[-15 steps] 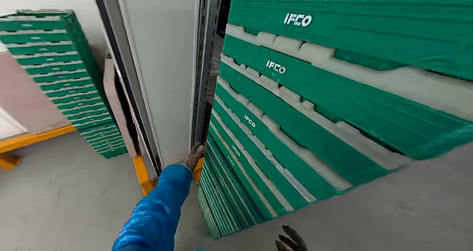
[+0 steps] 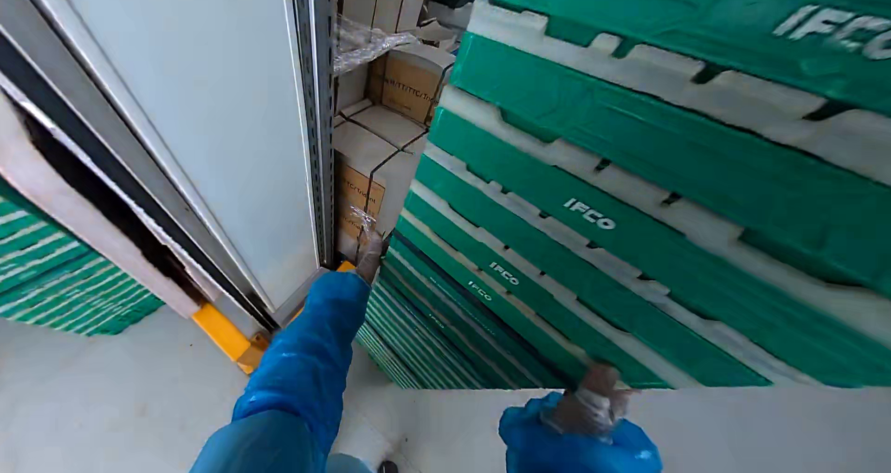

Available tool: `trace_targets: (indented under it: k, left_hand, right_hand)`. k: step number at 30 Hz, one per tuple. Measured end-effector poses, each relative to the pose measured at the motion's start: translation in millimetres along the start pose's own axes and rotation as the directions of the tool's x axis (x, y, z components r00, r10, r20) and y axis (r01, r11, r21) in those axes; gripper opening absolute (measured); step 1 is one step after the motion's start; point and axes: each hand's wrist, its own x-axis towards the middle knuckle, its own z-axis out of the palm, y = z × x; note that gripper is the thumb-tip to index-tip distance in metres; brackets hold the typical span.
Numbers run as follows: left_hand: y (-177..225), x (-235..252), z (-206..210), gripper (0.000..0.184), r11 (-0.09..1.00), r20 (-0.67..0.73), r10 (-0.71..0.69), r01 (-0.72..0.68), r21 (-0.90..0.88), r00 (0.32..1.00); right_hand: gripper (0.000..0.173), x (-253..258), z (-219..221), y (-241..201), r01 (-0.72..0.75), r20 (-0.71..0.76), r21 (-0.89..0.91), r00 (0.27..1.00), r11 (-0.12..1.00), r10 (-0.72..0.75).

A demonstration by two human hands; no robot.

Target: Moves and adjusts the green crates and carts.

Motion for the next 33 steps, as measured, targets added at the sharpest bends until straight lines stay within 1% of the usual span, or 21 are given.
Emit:
trace_targets:
  k: [1, 2, 3, 4, 7, 9, 10, 11, 13, 14, 16, 17, 18, 19, 21, 23, 24, 26, 28, 30, 33]
  left_hand:
    - [-3.1, 7.6, 0.0, 0.061, 1.0, 0.036, 0.005, -0.006, 0.013, 0.999]
    - [-7.6, 13.0, 3.3, 0.061, 1.0, 0.057, -0.009, 0.01, -0.009, 0.998]
    - [-12.4, 16.4, 8.4, 0.06, 0.998, 0.052, -0.016, 0.019, -0.057, 0.998]
    - [-12.6, 13.7, 12.7, 0.058, 0.993, 0.045, -0.016, 0.021, -0.115, 0.999]
    - [-8.7, -2.1, 20.4, 0.056, 0.98, 0.026, -0.006, 0.011, -0.201, 1.0]
    - [-12.6, -17.3, 26.4, 0.055, 0.98, 0.039, 0.033, -0.025, -0.196, 0.999]
    - [-16.8, -26.6, 31.2, 0.055, 0.982, 0.047, 0.051, -0.042, -0.185, 0.998]
    - [-22.9, -35.9, 37.7, 0.053, 0.984, 0.045, 0.073, -0.064, -0.168, 0.996]
    - [-36.0, -60.0, 52.1, 0.047, 0.984, 0.025, 0.121, -0.117, -0.132, 0.992]
    - [-41.0, -70.9, 60.5, 0.045, 0.985, 0.013, 0.132, -0.129, -0.116, 0.991]
    - [-46.9, -86.7, 73.8, 0.043, 0.988, 0.013, 0.14, -0.139, -0.074, 0.99]
    - [-48.7, -92.2, 77.4, 0.043, 0.988, 0.018, 0.15, -0.149, -0.03, 0.989]
    - [-45.2, -98.4, 80.0, 0.044, 0.988, 0.018, 0.151, -0.151, 0.015, 0.988]
    - [-40.1, -105.1, 81.4, 0.044, 0.988, 0.002, 0.147, -0.147, 0.041, 0.989]
    - [-39.8, -108.6, 82.1, 0.047, 0.991, -0.043, 0.129, -0.127, 0.051, 0.991]
    - [-49.3, -98.9, 80.8, 0.05, 0.988, -0.083, 0.153, -0.151, 0.023, 0.985]
    - [-51.2, -94.9, 77.9, 0.051, 0.986, -0.101, 0.162, -0.165, -0.02, 0.982]
    - [-43.3, -91.8, 69.2, 0.053, 0.979, -0.126, 0.116, -0.134, -0.151, 0.985]
    - [-37.6, -89.3, 57.9, 0.055, 0.965, -0.149, 0.006, -0.045, -0.258, 0.989]
    - [-36.9, -82.5, 45.7, 0.056, 0.965, -0.156, -0.031, -0.011, -0.262, 0.987]
    - [-23.5, -62.5, 19.9, 0.061, 0.982, -0.043, -0.083, 0.075, -0.176, 0.996]
  right_hand:
    - [0.065, 0.0, 12.1, -13.7, -0.113, -0.093, -0.031, 0.99, 0.993, 0.11]
    - [0.058, 2.2, 20.6, -15.6, -0.154, -0.182, -0.045, 0.973, 0.987, 0.143]
    - [0.054, 4.4, 23.7, -9.2, -0.137, -0.241, -0.052, 0.963, 0.989, 0.12]
    - [0.056, 6.3, 23.3, -0.3, -0.087, -0.277, -0.05, 0.958, 0.995, 0.07]
    - [0.078, 15.3, 11.7, 19.8, 0.099, -0.287, 0.001, 0.953, 0.995, -0.095]
    - [0.077, 25.2, -3.2, 26.4, 0.149, -0.268, 0.106, 0.956, 0.983, -0.116]
    - [0.07, 31.6, -14.0, 29.5, 0.149, -0.241, 0.163, 0.965, 0.975, -0.107]
    - [0.063, 39.9, -27.2, 33.3, 0.144, -0.191, 0.23, 0.976, 0.963, -0.1]
    - [0.058, 55.3, -54.8, 35.0, 0.067, -0.026, 0.331, 0.998, 0.941, -0.062]
    - [0.061, 61.7, -66.5, 34.9, 0.014, 0.041, 0.38, 0.999, 0.925, -0.032]
    - [0.08, 73.2, -80.6, 30.9, -0.049, 0.108, 0.426, 0.994, 0.903, 0.003]
    - [0.083, 73.9, -86.4, 27.8, -0.06, 0.118, 0.409, 0.993, 0.911, 0.012]
    - [0.079, 74.0, -90.1, 24.9, -0.056, 0.11, 0.389, 0.994, 0.92, 0.014]
    - [0.072, 73.8, -92.7, 24.3, -0.043, 0.096, 0.373, 0.995, 0.927, 0.007]
    - [0.045, 70.0, -93.2, 15.4, -0.061, 0.048, 0.288, 0.998, 0.956, 0.049]
    - [0.038, 65.8, -93.0, 23.0, -0.092, -0.028, 0.144, 0.995, 0.985, 0.097]
    - [0.038, 62.7, -92.7, 26.1, -0.077, -0.04, 0.061, 0.996, 0.995, 0.079]
    - [0.052, 52.1, -89.5, 21.7, -0.05, -0.027, -0.06, 0.998, 0.997, 0.049]
    - [0.067, 24.5, -74.7, -6.7, -0.072, -0.018, -0.062, 0.997, 0.995, 0.071]
    - [0.076, -9.5, -59.5, -39.1, -0.11, -0.051, -0.067, 0.993, 0.992, 0.107]
    - [0.088, -48.6, -44.0, -53.8, 0.001, -0.07, -0.206, 0.997, 0.979, -0.016]
